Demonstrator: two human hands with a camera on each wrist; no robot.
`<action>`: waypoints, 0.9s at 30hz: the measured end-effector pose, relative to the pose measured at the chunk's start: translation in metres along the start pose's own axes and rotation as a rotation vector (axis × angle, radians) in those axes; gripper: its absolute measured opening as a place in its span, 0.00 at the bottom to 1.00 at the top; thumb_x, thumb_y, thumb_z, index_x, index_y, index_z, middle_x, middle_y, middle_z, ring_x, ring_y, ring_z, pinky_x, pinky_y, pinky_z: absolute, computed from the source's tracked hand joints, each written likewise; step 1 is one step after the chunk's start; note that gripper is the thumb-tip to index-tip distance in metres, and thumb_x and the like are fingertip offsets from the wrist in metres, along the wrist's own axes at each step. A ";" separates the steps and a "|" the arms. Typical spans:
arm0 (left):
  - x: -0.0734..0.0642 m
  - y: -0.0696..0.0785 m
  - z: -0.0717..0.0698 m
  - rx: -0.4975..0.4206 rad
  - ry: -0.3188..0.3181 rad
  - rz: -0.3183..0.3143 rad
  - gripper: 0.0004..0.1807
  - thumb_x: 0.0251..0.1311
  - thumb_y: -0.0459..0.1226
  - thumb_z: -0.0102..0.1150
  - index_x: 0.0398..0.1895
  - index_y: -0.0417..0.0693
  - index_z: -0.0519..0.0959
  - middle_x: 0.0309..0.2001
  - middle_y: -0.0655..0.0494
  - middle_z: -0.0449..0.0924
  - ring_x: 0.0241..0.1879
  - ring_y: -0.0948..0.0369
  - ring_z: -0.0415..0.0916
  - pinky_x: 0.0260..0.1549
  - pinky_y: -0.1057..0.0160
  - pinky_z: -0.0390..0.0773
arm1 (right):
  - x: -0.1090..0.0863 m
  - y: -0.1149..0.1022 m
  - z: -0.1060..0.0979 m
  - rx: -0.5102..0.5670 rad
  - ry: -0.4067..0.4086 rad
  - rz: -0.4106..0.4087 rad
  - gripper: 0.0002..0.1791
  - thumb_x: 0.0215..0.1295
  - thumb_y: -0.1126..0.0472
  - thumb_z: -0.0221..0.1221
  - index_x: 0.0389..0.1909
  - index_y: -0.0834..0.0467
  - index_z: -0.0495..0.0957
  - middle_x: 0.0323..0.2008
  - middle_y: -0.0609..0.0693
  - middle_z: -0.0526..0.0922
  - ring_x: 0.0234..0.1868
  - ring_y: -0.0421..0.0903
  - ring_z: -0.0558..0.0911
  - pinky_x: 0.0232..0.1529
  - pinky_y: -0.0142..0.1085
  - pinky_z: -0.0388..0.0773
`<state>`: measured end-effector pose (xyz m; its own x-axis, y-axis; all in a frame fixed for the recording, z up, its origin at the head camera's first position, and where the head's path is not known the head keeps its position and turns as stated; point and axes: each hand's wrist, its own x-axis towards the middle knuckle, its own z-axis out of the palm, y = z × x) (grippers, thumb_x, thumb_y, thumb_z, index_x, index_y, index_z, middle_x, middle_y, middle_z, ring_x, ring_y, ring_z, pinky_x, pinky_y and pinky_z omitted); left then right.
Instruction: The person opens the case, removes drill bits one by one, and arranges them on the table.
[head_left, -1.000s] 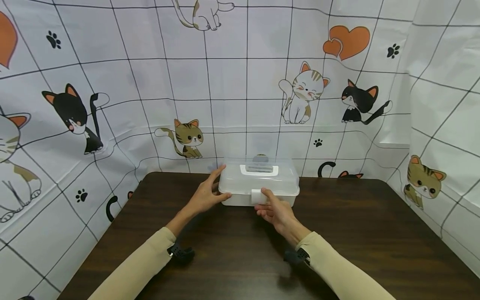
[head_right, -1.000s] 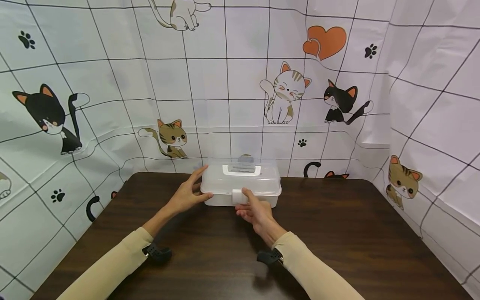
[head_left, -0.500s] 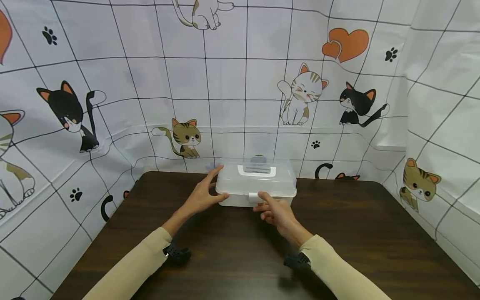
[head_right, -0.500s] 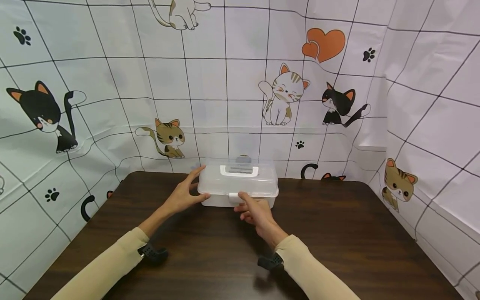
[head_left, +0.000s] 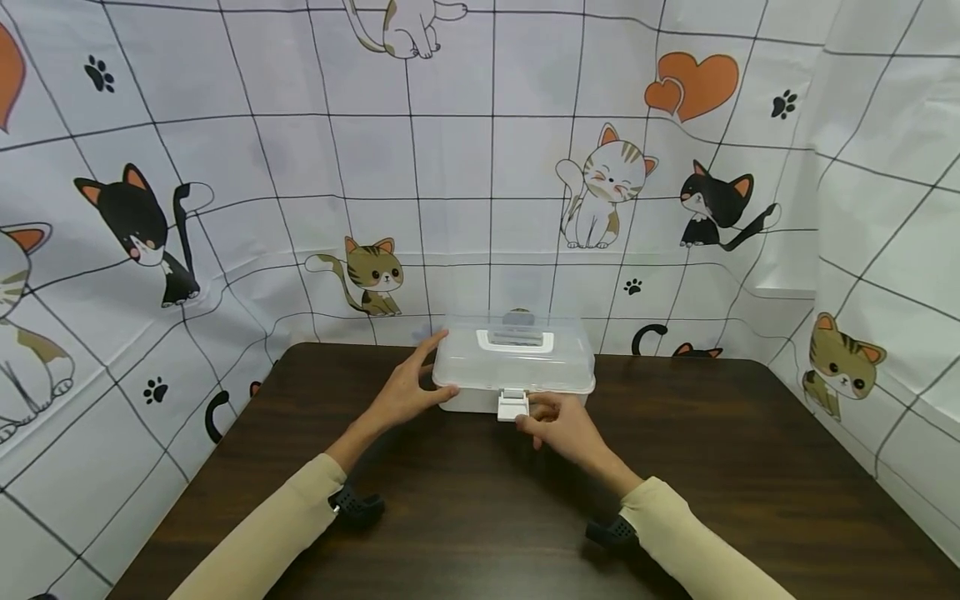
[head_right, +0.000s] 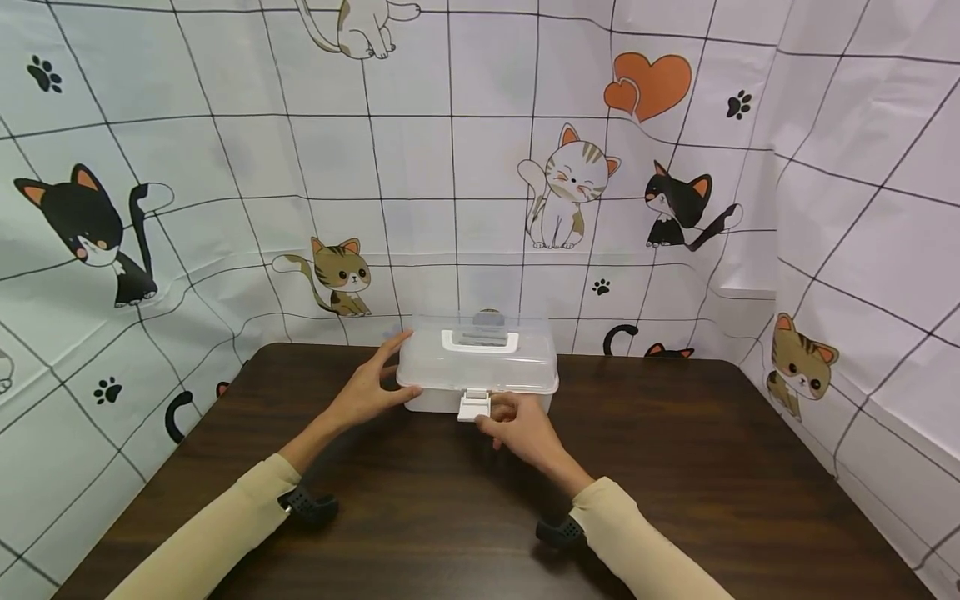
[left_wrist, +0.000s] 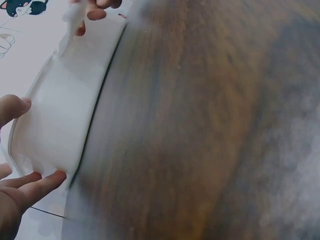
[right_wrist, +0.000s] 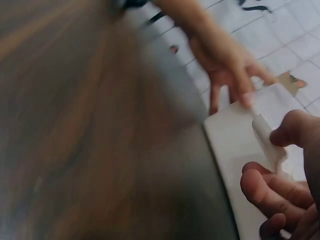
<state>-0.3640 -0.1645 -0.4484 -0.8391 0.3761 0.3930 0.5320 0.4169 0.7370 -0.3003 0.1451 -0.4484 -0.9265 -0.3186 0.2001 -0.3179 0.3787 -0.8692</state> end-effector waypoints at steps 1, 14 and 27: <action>0.000 0.000 0.000 -0.001 0.000 -0.002 0.54 0.59 0.44 0.75 0.82 0.69 0.50 0.79 0.50 0.49 0.67 0.38 0.67 0.49 0.44 0.80 | -0.001 0.002 0.001 -0.060 0.001 -0.045 0.28 0.66 0.59 0.69 0.63 0.67 0.76 0.31 0.51 0.87 0.23 0.46 0.83 0.32 0.36 0.77; 0.001 0.000 -0.001 0.002 0.000 0.007 0.54 0.59 0.46 0.75 0.82 0.71 0.49 0.79 0.50 0.49 0.67 0.39 0.67 0.51 0.44 0.79 | -0.002 0.011 0.016 -0.792 0.258 -0.351 0.28 0.54 0.54 0.78 0.53 0.58 0.79 0.22 0.42 0.81 0.21 0.45 0.80 0.20 0.44 0.75; 0.001 0.001 -0.001 0.015 -0.008 -0.006 0.54 0.59 0.46 0.74 0.83 0.70 0.49 0.80 0.50 0.48 0.67 0.39 0.67 0.52 0.44 0.78 | 0.001 0.011 0.014 -0.919 0.381 -0.356 0.27 0.50 0.44 0.79 0.38 0.57 0.78 0.15 0.50 0.77 0.11 0.47 0.72 0.10 0.41 0.66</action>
<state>-0.3641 -0.1641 -0.4466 -0.8411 0.3807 0.3841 0.5289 0.4311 0.7310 -0.3022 0.1365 -0.4641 -0.7011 -0.3076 0.6433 -0.4668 0.8800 -0.0880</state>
